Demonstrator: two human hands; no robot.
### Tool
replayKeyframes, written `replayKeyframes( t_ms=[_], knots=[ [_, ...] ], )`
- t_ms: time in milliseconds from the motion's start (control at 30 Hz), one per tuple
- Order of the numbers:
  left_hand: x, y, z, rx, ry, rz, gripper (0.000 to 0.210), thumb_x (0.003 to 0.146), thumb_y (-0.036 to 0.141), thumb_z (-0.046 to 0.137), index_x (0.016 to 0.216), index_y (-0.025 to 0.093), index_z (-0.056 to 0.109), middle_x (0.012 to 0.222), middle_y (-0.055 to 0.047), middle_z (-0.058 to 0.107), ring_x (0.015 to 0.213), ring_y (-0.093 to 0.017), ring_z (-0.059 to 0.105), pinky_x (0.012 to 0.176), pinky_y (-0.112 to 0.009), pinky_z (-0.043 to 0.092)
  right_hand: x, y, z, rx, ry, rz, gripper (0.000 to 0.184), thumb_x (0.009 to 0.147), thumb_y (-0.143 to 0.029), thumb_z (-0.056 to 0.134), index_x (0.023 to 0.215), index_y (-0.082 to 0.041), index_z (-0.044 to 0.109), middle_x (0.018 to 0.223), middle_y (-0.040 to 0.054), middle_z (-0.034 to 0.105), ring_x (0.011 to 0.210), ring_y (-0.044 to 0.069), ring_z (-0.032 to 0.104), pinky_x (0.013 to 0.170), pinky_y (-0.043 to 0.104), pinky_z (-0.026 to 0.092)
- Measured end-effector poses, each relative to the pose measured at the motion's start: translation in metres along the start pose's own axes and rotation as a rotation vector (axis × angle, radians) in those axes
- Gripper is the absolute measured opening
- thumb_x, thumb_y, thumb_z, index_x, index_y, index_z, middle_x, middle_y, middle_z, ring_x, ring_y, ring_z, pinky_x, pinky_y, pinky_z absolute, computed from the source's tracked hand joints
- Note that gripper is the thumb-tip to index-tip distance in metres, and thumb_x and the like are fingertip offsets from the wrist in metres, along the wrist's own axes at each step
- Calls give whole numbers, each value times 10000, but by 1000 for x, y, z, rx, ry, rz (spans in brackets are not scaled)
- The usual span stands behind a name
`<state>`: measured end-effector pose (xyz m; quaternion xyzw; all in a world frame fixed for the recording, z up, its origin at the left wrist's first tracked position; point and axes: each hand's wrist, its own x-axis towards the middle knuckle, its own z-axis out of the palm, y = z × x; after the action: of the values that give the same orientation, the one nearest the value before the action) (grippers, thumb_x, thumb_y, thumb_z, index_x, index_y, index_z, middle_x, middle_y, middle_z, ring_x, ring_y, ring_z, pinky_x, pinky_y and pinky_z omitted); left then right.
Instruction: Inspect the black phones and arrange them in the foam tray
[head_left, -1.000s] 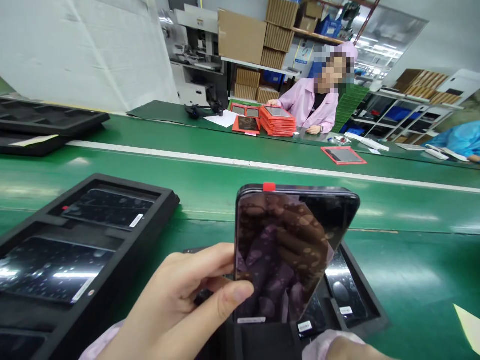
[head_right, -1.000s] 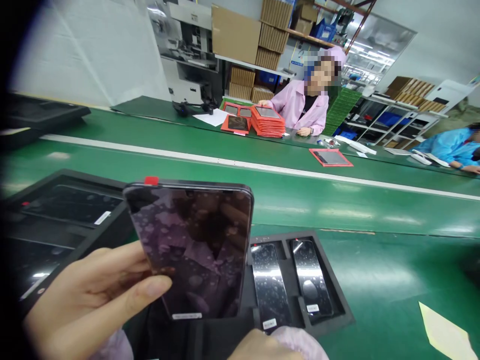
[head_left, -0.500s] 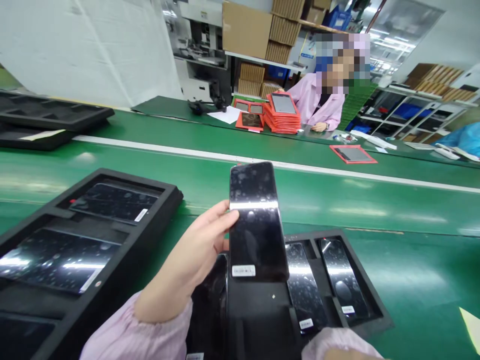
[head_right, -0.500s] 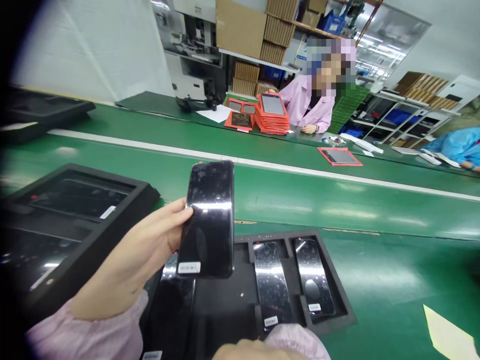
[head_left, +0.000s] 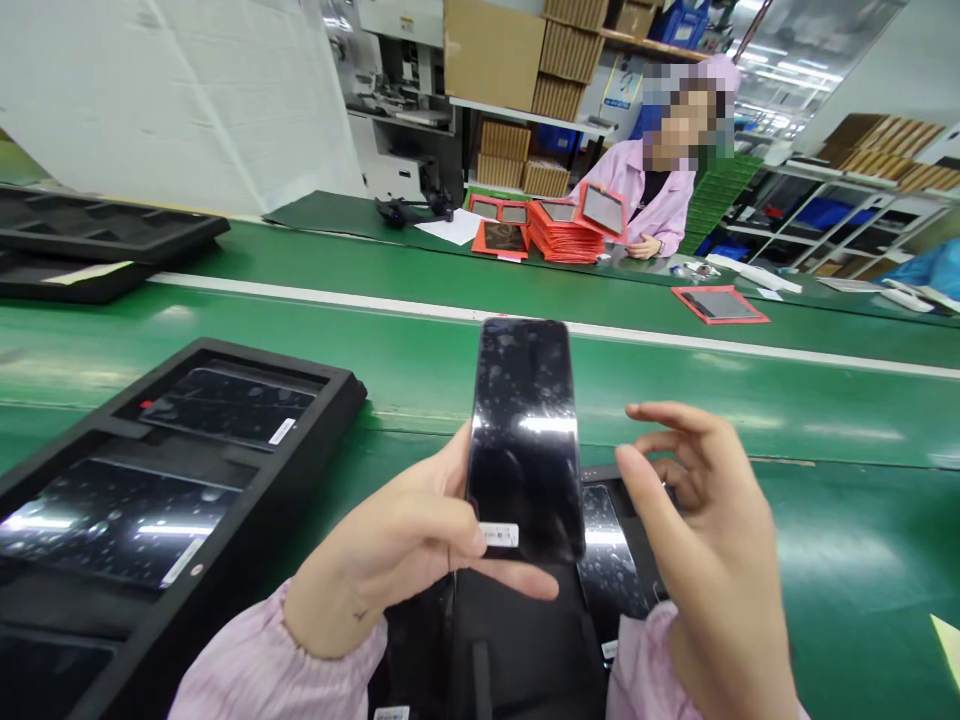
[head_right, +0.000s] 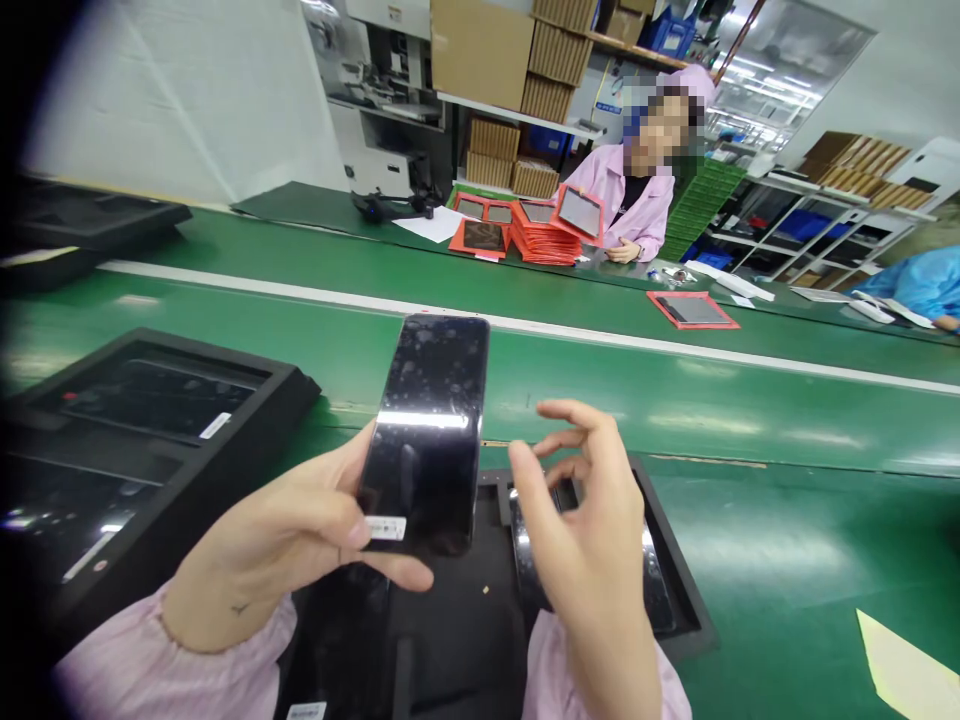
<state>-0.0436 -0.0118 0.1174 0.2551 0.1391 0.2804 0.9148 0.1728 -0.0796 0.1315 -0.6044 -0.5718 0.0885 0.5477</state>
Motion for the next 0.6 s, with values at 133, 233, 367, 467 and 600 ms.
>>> replayKeyframes(
  t_ms=[133,233,367,467,600],
  knots=[
    [3,-11,-9,43,-251,-66,790,746,-88,772,1378,384,819,1181,1,867,1022,-173,851,885,-315,751,15,22,1,68,23,35,411,1014,-392,794,1397,-251,746,1209,101,849,924,219,826,670,283,671],
    [2,-15,-20,45,-366,-186,747,811,-12,837,1465,346,789,1239,-31,853,1053,-171,847,930,-267,721,9,18,-1,110,119,28,333,1032,-295,792,1364,-296,821,1204,72,855,992,227,828,779,304,686],
    [-6,-15,-31,87,-359,-258,628,803,9,850,1379,257,845,1185,-41,862,1019,-170,852,948,-242,696,-2,1,-4,219,315,-28,219,1043,-256,750,1168,-318,919,1109,45,849,913,221,793,771,312,675],
    [-13,-16,-32,110,-328,-295,553,826,36,847,1347,219,862,1096,-49,882,945,-174,879,875,-180,668,-4,-11,-6,292,372,-14,203,1050,-265,728,1057,-296,928,949,39,820,761,198,753,670,302,633],
    [-15,-20,-29,61,-305,-269,586,831,83,871,1393,246,843,1199,-91,884,1064,-290,894,870,-296,733,-4,-19,-7,338,458,62,245,1045,-244,658,1017,-270,900,785,16,776,634,185,720,587,299,582]
  ],
)
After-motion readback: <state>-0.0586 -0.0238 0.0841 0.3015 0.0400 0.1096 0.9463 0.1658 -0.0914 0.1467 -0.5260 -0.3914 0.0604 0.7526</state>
